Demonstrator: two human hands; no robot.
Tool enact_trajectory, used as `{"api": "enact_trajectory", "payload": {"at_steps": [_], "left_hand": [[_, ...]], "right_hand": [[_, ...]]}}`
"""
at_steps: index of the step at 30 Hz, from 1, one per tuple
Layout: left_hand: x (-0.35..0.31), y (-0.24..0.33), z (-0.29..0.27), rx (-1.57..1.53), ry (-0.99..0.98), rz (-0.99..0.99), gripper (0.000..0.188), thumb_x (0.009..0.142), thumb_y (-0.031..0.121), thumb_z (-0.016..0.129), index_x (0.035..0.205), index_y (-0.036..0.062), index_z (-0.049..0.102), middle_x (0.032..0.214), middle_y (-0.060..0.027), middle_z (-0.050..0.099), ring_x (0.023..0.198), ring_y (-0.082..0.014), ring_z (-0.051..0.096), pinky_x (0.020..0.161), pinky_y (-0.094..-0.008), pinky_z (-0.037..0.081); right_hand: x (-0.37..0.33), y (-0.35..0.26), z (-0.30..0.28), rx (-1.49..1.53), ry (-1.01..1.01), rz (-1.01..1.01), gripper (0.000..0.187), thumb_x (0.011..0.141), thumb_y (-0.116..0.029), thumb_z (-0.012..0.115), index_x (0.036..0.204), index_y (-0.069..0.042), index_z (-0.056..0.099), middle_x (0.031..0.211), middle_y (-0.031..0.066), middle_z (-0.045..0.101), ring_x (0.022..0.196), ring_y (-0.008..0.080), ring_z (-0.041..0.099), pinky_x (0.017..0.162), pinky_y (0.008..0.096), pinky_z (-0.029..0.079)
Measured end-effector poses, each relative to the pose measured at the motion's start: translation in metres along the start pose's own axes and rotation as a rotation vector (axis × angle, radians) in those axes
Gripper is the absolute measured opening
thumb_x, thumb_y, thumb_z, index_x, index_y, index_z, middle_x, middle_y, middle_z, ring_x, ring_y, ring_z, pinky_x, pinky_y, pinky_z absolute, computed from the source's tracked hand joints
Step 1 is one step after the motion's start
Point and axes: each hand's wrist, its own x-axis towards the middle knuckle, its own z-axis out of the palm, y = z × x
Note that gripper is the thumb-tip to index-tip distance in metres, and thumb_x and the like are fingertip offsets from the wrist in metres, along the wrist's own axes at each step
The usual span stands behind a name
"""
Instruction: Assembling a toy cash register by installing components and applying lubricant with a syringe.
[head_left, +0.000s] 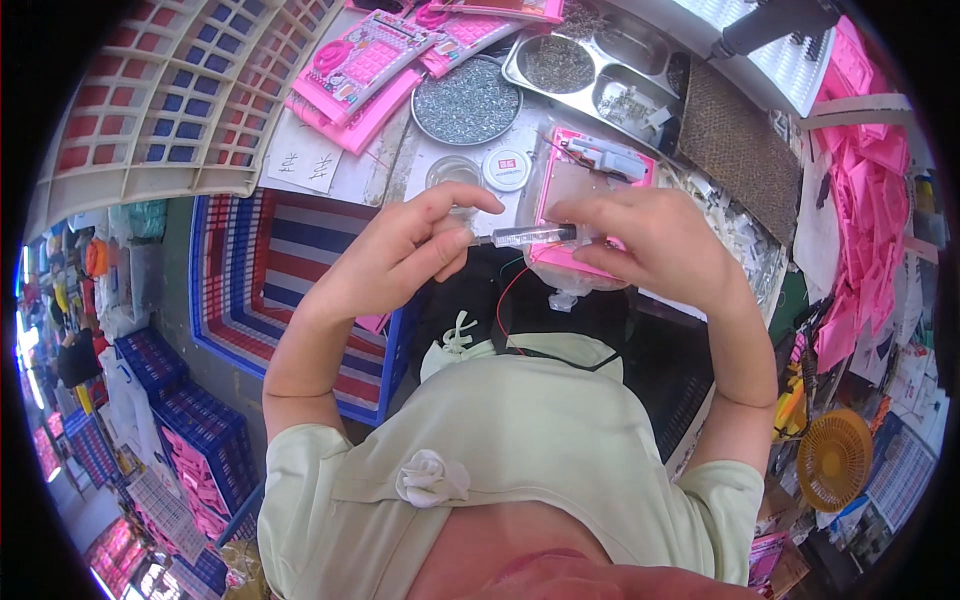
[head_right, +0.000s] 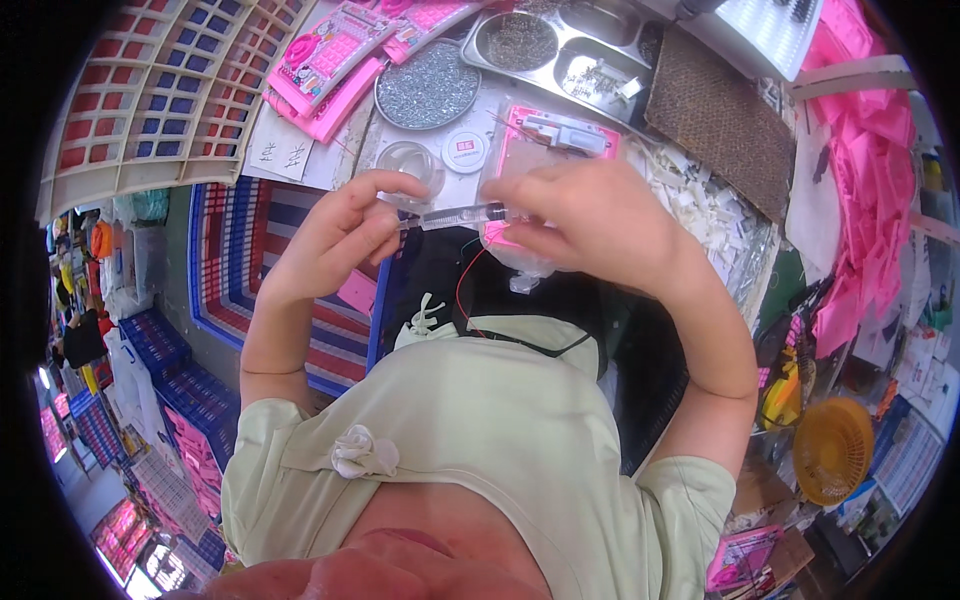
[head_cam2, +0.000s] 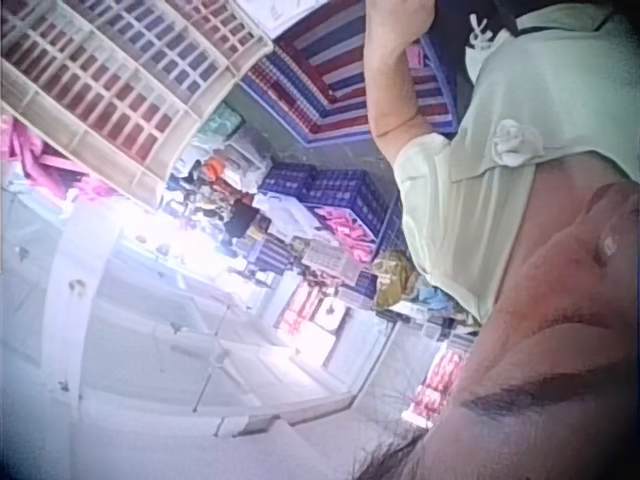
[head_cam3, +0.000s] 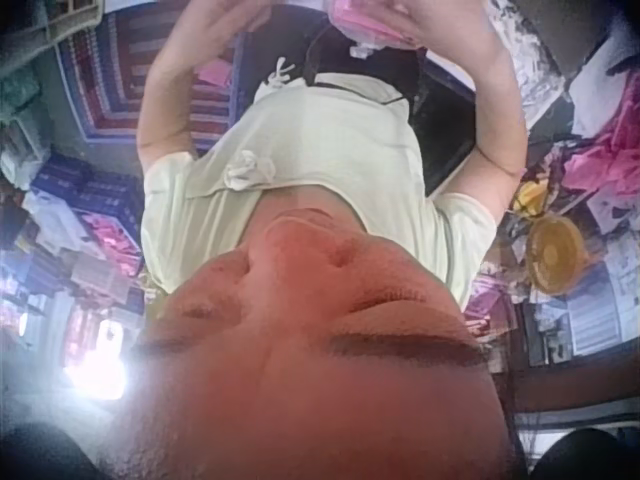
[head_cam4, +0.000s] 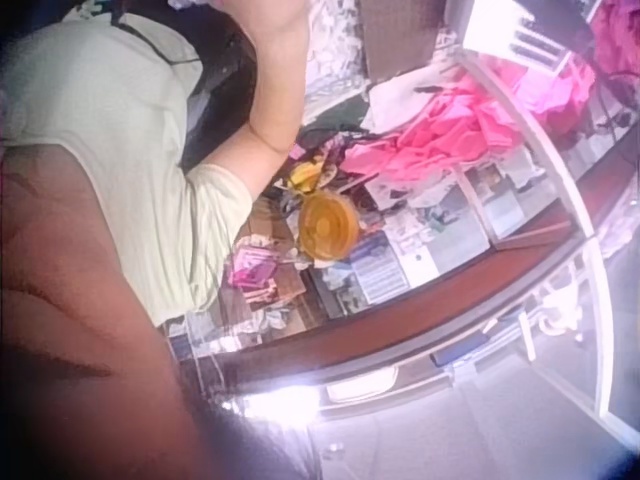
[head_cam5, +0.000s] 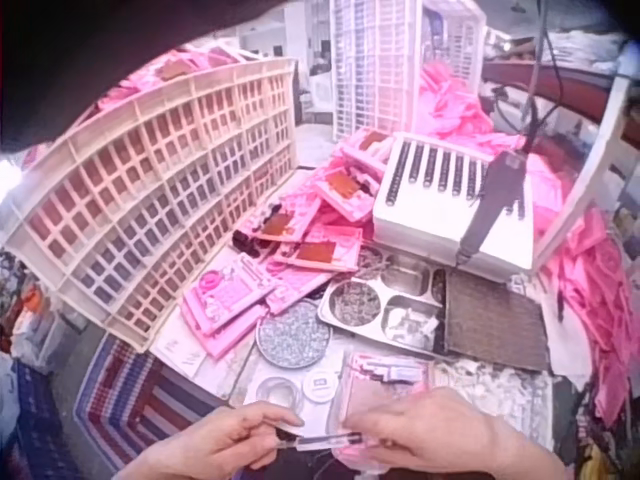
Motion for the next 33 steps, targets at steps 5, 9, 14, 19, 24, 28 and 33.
{"api": "enact_trajectory", "payload": {"at_steps": [5,9,14,19,24,28,33], "left_hand": [[0.006,0.003,0.010,-0.114,-0.091,-0.089,0.033,0.101,0.008,0.048,0.134,0.0036,0.050,0.067,0.0040,0.046,0.066,-0.0057,0.045,0.062,-0.0215,0.036],[0.011,0.001,0.020,-0.118,-0.105,-0.096,0.033,0.100,0.005,0.049,0.132,0.0036,0.049,0.067,0.0048,0.044,0.065,-0.0048,0.044,0.062,-0.0215,0.036],[0.010,0.003,0.024,-0.030,-0.125,-0.134,0.033,0.100,0.004,0.052,0.133,0.0022,0.047,0.071,0.0055,0.046,0.068,-0.0038,0.045,0.063,-0.0199,0.036],[-0.002,0.018,0.026,0.036,-0.137,-0.276,0.048,0.094,0.003,0.062,0.138,0.0025,0.043,0.075,0.0038,0.054,0.073,-0.0040,0.051,0.069,-0.0189,0.041],[-0.020,-0.036,-0.025,0.534,0.477,-0.072,0.096,0.061,0.028,0.093,0.138,-0.0009,0.043,0.110,-0.0105,0.058,0.091,-0.0179,0.056,0.077,-0.0307,0.047],[0.007,-0.091,-0.016,0.597,0.566,0.031,0.096,0.063,0.027,0.092,0.139,-0.0018,0.043,0.125,-0.0169,0.051,0.109,-0.0252,0.053,0.091,-0.0361,0.046],[0.036,-0.154,0.004,0.629,0.618,0.206,0.086,0.068,0.019,0.087,0.139,-0.0052,0.043,0.131,-0.0227,0.052,0.125,-0.0359,0.051,0.110,-0.0448,0.038]], "right_hand": [[-0.001,-0.016,0.016,-0.075,-0.044,-0.002,0.019,0.087,-0.023,0.069,0.097,-0.008,0.064,0.081,0.0097,0.066,0.077,0.0309,0.066,0.065,0.0428,0.051],[-0.006,-0.012,0.025,-0.025,0.021,-0.042,0.020,0.087,-0.018,0.070,0.101,-0.004,0.063,0.086,0.0108,0.067,0.079,0.0313,0.066,0.067,0.0428,0.050],[-0.013,-0.005,0.035,0.148,0.011,-0.022,0.019,0.089,-0.015,0.069,0.102,-0.003,0.063,0.086,0.0129,0.066,0.080,0.0333,0.065,0.069,0.0444,0.051],[-0.024,-0.009,0.039,0.289,-0.098,0.029,0.021,0.090,-0.017,0.068,0.104,-0.002,0.065,0.087,0.0142,0.067,0.081,0.0346,0.066,0.071,0.0445,0.051],[-0.040,0.002,0.039,0.436,0.034,0.165,0.021,0.093,-0.016,0.065,0.106,0.000,0.067,0.089,0.0137,0.069,0.082,0.0276,0.069,0.073,0.0364,0.053],[-0.053,0.004,0.030,0.602,0.204,0.423,0.024,0.097,-0.011,0.061,0.117,0.003,0.062,0.094,0.0081,0.070,0.089,0.0155,0.069,0.079,0.0300,0.052],[-0.093,0.001,-0.006,0.493,0.540,0.428,0.028,0.097,-0.008,0.060,0.123,0.002,0.059,0.101,0.0074,0.069,0.093,0.0139,0.067,0.082,0.0303,0.052]]}}
